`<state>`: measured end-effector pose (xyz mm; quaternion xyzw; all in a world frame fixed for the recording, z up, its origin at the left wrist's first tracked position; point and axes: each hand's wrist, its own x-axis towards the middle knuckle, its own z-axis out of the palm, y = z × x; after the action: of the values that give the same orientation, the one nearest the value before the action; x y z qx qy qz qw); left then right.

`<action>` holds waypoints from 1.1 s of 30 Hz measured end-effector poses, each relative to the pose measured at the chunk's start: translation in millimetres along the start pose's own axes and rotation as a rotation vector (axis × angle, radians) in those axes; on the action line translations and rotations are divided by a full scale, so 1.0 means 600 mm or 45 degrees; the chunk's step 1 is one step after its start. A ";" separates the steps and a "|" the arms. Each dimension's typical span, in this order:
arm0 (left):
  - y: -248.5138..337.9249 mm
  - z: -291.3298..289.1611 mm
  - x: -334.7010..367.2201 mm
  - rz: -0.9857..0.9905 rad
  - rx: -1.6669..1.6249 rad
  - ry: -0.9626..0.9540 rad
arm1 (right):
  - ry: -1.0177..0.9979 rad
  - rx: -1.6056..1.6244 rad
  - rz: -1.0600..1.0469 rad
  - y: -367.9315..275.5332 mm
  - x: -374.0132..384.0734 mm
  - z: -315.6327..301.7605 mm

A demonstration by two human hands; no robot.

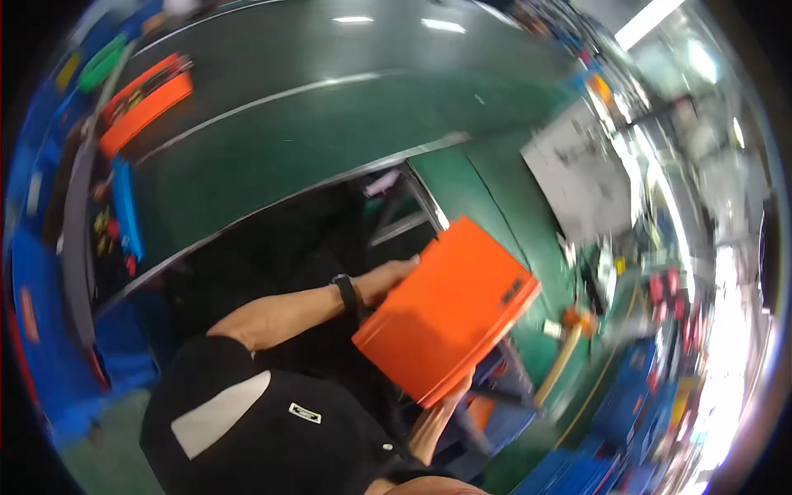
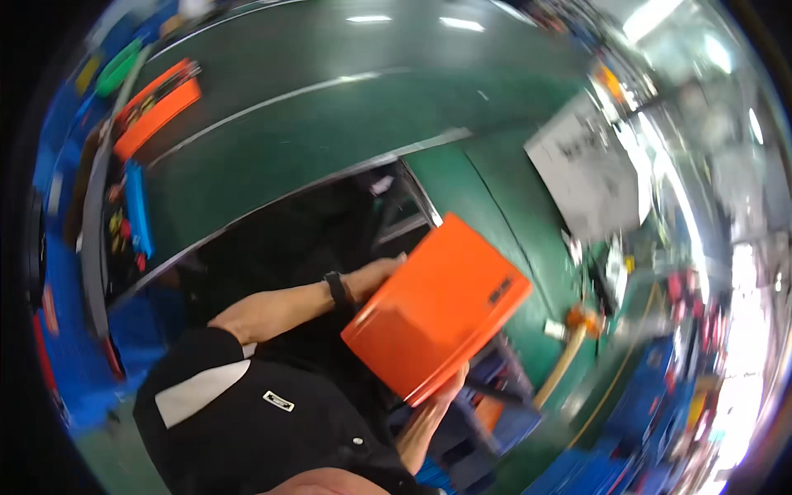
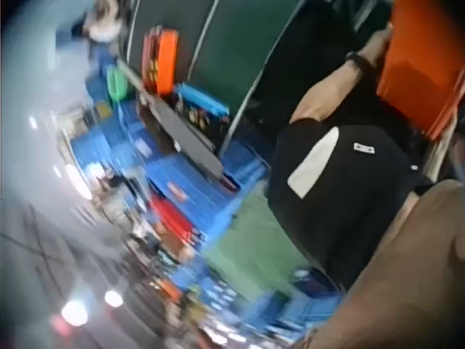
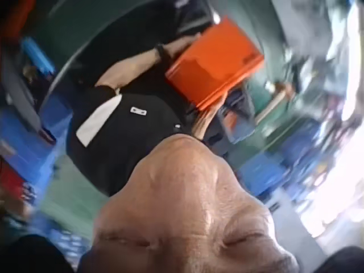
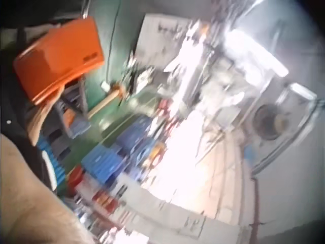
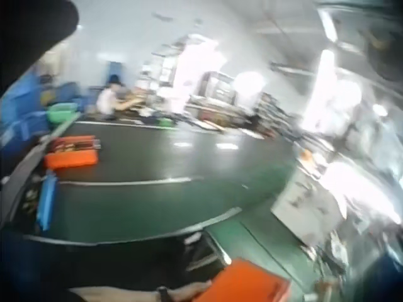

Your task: The person is assembling orange electronic power inverter units on a factory assembly line, using a rubber mallet and an electric screwdriver.

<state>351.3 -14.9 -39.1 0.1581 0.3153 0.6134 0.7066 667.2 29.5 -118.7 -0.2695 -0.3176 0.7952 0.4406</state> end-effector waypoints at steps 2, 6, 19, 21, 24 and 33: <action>-0.025 -0.040 0.020 0.170 0.053 -0.133 | -0.179 -0.103 -0.079 -0.009 0.070 -0.002; 0.082 0.025 -0.095 0.586 0.641 -0.077 | -0.536 -0.332 -0.100 0.001 0.149 0.082; 0.271 0.235 -0.486 1.477 1.535 0.778 | -1.423 -0.744 -0.421 0.062 0.285 0.572; 0.281 0.288 -0.548 1.655 1.898 1.015 | -1.533 -0.775 -0.455 0.065 0.278 0.634; 0.323 0.340 -0.618 1.623 2.770 0.890 | -1.811 -0.796 -0.801 0.088 0.227 0.765; 0.265 0.493 -0.659 -0.309 2.587 2.626 | -1.748 -1.300 -1.138 0.289 0.259 0.733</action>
<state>399.5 -317.6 379.6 0.0507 0.9744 -0.0939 -0.1980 191.3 -23.8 16.6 0.2410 -0.8867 0.3046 0.2507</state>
